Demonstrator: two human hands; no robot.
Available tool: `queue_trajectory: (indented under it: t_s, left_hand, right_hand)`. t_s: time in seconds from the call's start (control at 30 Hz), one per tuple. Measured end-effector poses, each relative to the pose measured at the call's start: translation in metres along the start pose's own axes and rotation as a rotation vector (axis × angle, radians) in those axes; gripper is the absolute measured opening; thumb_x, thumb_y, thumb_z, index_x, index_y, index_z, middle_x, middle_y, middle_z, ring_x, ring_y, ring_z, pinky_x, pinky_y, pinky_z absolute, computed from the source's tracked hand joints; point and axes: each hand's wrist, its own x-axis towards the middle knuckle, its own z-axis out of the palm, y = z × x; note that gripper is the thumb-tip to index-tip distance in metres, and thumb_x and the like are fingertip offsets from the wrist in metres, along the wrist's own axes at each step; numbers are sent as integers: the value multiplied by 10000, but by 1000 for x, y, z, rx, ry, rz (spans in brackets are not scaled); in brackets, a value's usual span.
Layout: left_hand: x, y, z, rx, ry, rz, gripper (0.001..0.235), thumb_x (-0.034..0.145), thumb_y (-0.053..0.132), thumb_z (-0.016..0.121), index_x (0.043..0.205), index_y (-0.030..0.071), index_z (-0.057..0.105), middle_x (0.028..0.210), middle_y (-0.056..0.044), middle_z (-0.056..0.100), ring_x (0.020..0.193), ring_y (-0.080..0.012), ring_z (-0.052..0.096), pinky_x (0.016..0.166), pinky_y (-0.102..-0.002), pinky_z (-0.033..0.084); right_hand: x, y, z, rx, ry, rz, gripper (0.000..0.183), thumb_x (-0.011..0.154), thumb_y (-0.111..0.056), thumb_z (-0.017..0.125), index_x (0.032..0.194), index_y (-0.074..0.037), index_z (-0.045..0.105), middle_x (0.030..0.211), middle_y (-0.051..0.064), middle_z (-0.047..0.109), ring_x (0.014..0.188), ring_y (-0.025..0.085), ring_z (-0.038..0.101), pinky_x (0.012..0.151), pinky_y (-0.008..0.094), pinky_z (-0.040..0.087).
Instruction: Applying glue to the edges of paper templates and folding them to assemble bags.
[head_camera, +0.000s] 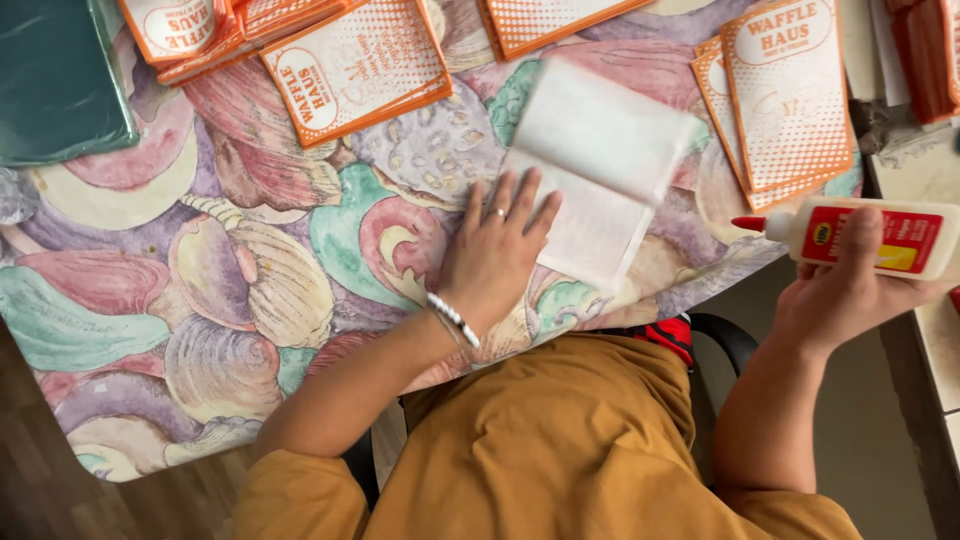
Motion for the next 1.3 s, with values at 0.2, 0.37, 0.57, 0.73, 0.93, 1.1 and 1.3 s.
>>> queue_trajectory:
  t_s: [0.2,0.37,0.57,0.73,0.93,1.1,1.3]
  left_hand:
    - [-15,53,-8,155,58,-138,541,916,163,544,1456,163,507,1256,-140,547,1060,-307,574,990,-503,442]
    - [2,44,9,54,101,-135,538,999,430,611,1479,217,495,1365,-147,511,1125,-319,533,926,-492,439]
    - [-8,12,-13,-243,266,29,424,935,315,748,1324,171,663,1315,-76,580,1088,-276,544,854,-436,420]
    - [-17,-12,15,-313,283,131,475,957,503,633,1320,197,647,1315,-59,551,1145,-278,537,939,-436,408]
    - [-17,-11,18,-277,327,130,518,920,514,680,1318,186,634,1329,-60,541,1145,-260,533,951,-432,409]
    - [-17,-12,12,-277,319,135,501,912,467,698,1317,182,623,1320,-59,536,1155,-249,529,959,-422,404]
    - [-18,-11,13,-296,306,124,496,936,476,666,1326,174,610,1323,-61,527,1168,-250,512,973,-424,391]
  right_hand:
    - [-4,-4,17,-84,-42,38,612,821,-240,1031,1137,-79,532,997,147,707,780,231,730,511,399,581]
    - [-5,9,8,-33,-167,-44,677,901,-170,1002,1294,-58,462,1190,213,682,1001,315,750,729,511,696]
    - [-79,-19,30,-311,-524,-352,441,932,-79,897,1141,25,523,1049,172,577,929,264,570,840,420,517]
    - [-129,-27,46,-329,-808,-286,411,776,-64,1005,1003,69,689,802,171,678,764,188,670,710,332,530]
    - [-130,-25,45,-340,-866,-386,368,825,-18,957,1035,128,691,847,231,709,842,272,715,752,409,559]
    - [-134,-28,44,-380,-830,-454,325,883,41,934,996,145,648,859,233,687,909,357,743,768,433,559]
    - [-151,-27,36,-393,-847,-504,362,809,4,973,1002,137,698,816,230,701,855,373,753,745,413,551]
